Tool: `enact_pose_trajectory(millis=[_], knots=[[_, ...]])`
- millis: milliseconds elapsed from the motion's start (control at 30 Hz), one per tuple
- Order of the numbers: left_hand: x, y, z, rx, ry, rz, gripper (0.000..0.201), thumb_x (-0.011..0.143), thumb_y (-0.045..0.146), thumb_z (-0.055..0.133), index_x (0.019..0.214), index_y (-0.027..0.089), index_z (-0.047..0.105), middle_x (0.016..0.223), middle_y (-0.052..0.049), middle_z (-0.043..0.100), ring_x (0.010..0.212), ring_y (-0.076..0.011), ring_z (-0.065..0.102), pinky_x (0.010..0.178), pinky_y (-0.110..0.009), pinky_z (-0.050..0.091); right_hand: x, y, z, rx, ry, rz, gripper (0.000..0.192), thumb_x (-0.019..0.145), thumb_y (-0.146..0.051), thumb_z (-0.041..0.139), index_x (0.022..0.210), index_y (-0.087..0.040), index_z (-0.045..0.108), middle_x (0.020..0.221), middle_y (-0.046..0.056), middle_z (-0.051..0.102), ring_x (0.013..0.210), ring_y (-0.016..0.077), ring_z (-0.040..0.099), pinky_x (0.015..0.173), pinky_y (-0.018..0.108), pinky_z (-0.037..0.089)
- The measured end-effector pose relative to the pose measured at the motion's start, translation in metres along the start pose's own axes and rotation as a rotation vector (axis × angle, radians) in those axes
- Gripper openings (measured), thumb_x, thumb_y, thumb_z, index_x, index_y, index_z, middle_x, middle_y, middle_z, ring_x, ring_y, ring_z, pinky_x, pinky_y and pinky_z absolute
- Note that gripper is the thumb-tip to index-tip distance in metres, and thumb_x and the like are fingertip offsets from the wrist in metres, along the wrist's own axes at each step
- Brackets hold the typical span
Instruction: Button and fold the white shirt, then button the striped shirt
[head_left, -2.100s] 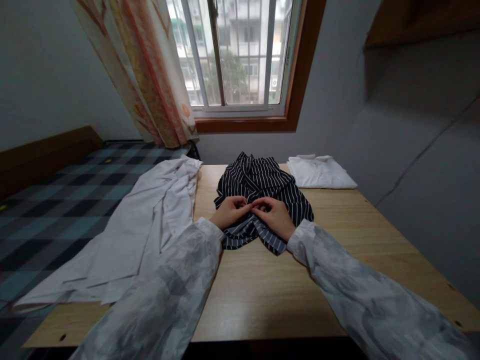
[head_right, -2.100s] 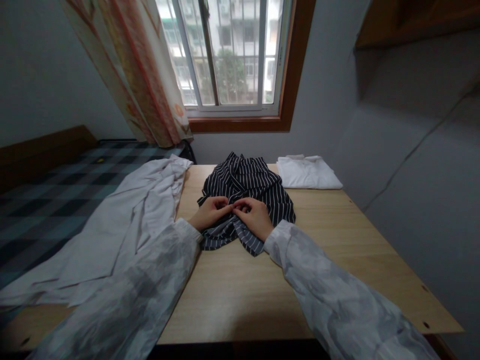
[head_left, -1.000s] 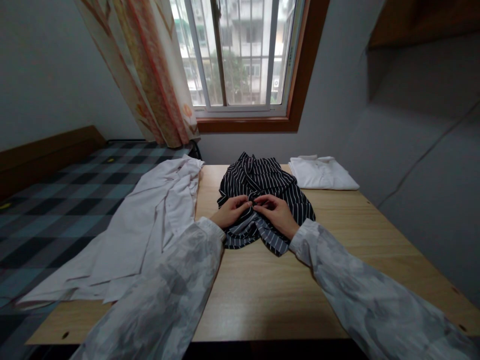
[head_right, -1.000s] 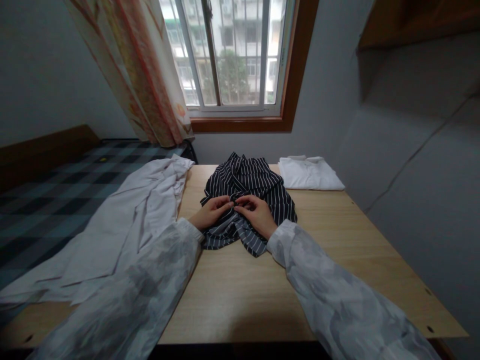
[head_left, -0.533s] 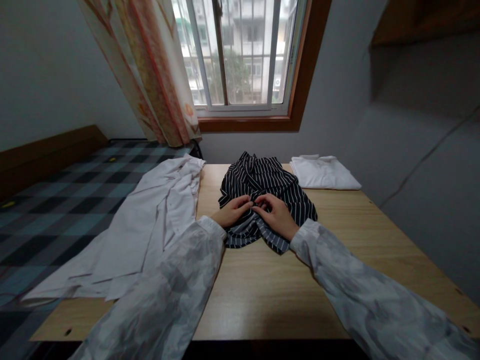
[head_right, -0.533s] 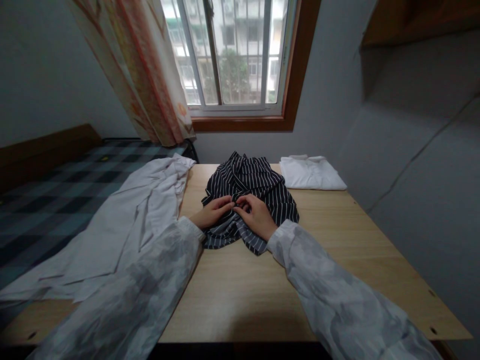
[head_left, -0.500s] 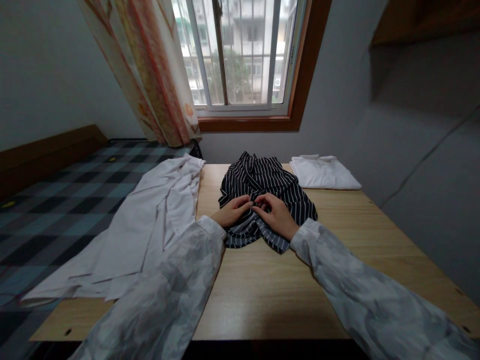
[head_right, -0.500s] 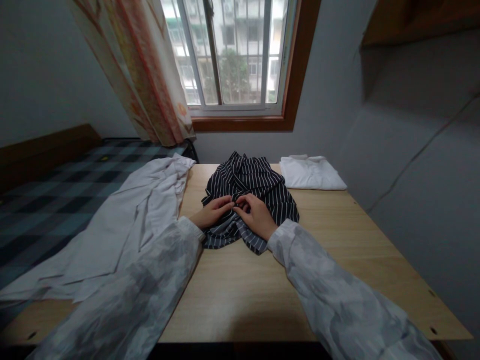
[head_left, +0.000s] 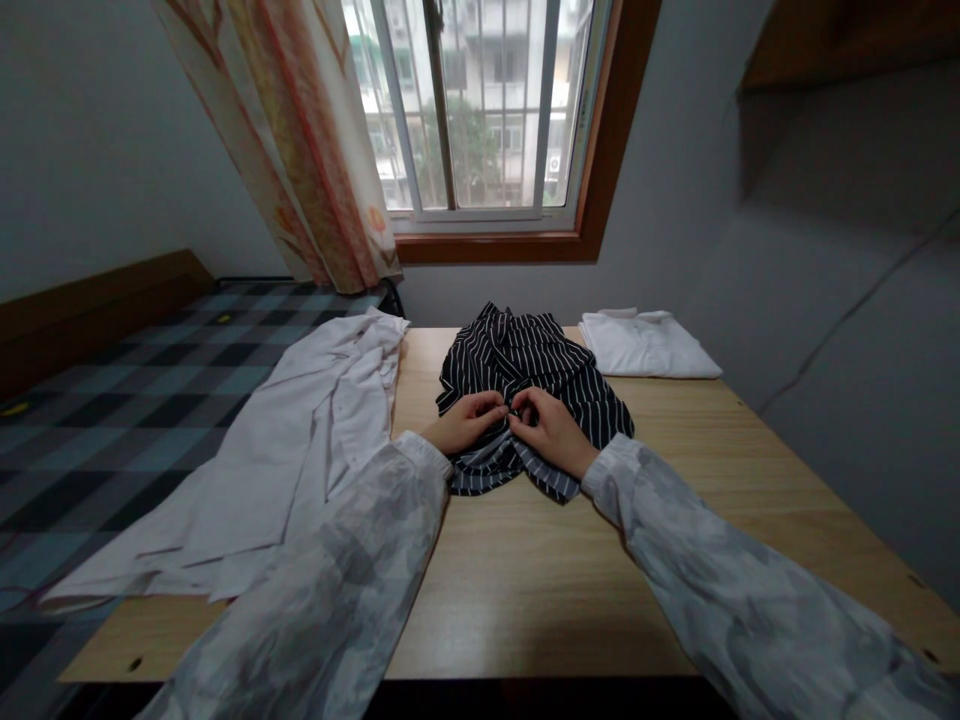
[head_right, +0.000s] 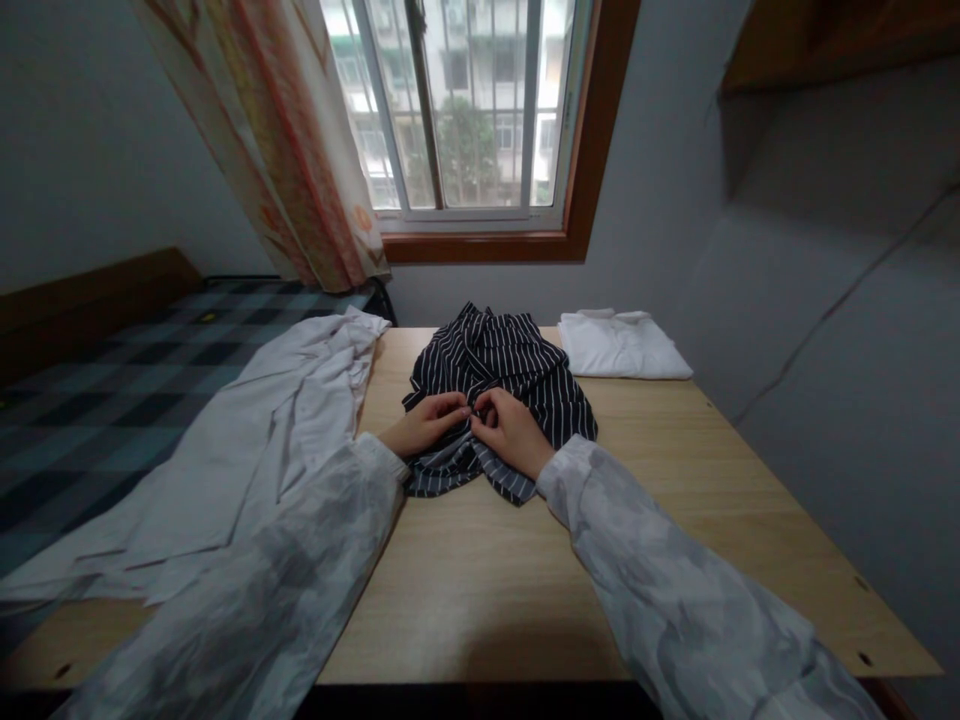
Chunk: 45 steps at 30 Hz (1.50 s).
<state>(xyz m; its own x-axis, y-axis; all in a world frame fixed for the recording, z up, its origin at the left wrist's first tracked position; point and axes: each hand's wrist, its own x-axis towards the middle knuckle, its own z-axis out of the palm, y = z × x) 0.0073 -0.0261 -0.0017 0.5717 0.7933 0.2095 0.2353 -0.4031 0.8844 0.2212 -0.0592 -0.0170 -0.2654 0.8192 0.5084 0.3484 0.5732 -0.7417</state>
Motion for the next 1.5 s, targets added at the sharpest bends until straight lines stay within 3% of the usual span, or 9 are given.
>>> enact_pose_trajectory(millis=[200, 467, 633, 767, 1500], knots=[[-0.003, 0.003, 0.001, -0.030, 0.087, -0.050, 0.040, 0.092, 0.057, 0.071, 0.086, 0.018, 0.063, 0.074, 0.004, 0.053, 0.069, -0.0127, 0.046, 0.064, -0.025, 0.035, 0.001, -0.001, 0.001, 0.086, 0.025, 0.061, 0.018, 0.094, -0.038, 0.072, 0.097, -0.023, 0.064, 0.087, 0.000, 0.066, 0.073, 0.0179, 0.060, 0.070, 0.032, 0.049], [-0.005, 0.010, 0.000, -0.104, 0.085, -0.074, 0.041, 0.090, 0.056, 0.073, 0.083, 0.018, 0.058, 0.069, 0.006, 0.047, 0.063, -0.0103, 0.040, 0.057, -0.024, 0.028, 0.000, -0.003, 0.000, 0.106, 0.000, 0.037, 0.019, 0.100, -0.042, 0.071, 0.098, -0.024, 0.068, 0.091, 0.001, 0.069, 0.084, 0.0205, 0.063, 0.078, 0.033, 0.049], [-0.004, 0.002, 0.000, -0.067, 0.090, -0.059, 0.040, 0.091, 0.056, 0.072, 0.087, 0.018, 0.060, 0.071, 0.005, 0.049, 0.065, -0.0115, 0.044, 0.060, -0.025, 0.031, 0.000, -0.004, -0.001, 0.100, -0.013, 0.019, 0.018, 0.102, -0.042, 0.068, 0.096, -0.024, 0.067, 0.093, 0.001, 0.070, 0.089, 0.0214, 0.064, 0.083, 0.034, 0.050], [-0.004, -0.003, 0.000, -0.034, 0.089, -0.014, 0.038, 0.094, 0.054, 0.070, 0.091, 0.017, 0.063, 0.076, 0.004, 0.053, 0.069, -0.0126, 0.047, 0.065, -0.026, 0.036, 0.000, -0.002, -0.002, 0.115, -0.014, 0.031, 0.020, 0.101, -0.043, 0.070, 0.094, -0.024, 0.068, 0.090, 0.001, 0.069, 0.085, 0.0211, 0.063, 0.076, 0.033, 0.048], [-0.005, 0.000, 0.000, -0.082, 0.181, -0.024, 0.045, 0.090, 0.059, 0.081, 0.094, 0.015, 0.075, 0.080, 0.000, 0.066, 0.072, -0.0133, 0.055, 0.066, -0.026, 0.041, 0.001, 0.006, 0.001, 0.211, 0.019, 0.085, 0.022, 0.097, -0.047, 0.075, 0.096, -0.025, 0.072, 0.092, 0.000, 0.072, 0.086, 0.0208, 0.066, 0.081, 0.034, 0.051]])
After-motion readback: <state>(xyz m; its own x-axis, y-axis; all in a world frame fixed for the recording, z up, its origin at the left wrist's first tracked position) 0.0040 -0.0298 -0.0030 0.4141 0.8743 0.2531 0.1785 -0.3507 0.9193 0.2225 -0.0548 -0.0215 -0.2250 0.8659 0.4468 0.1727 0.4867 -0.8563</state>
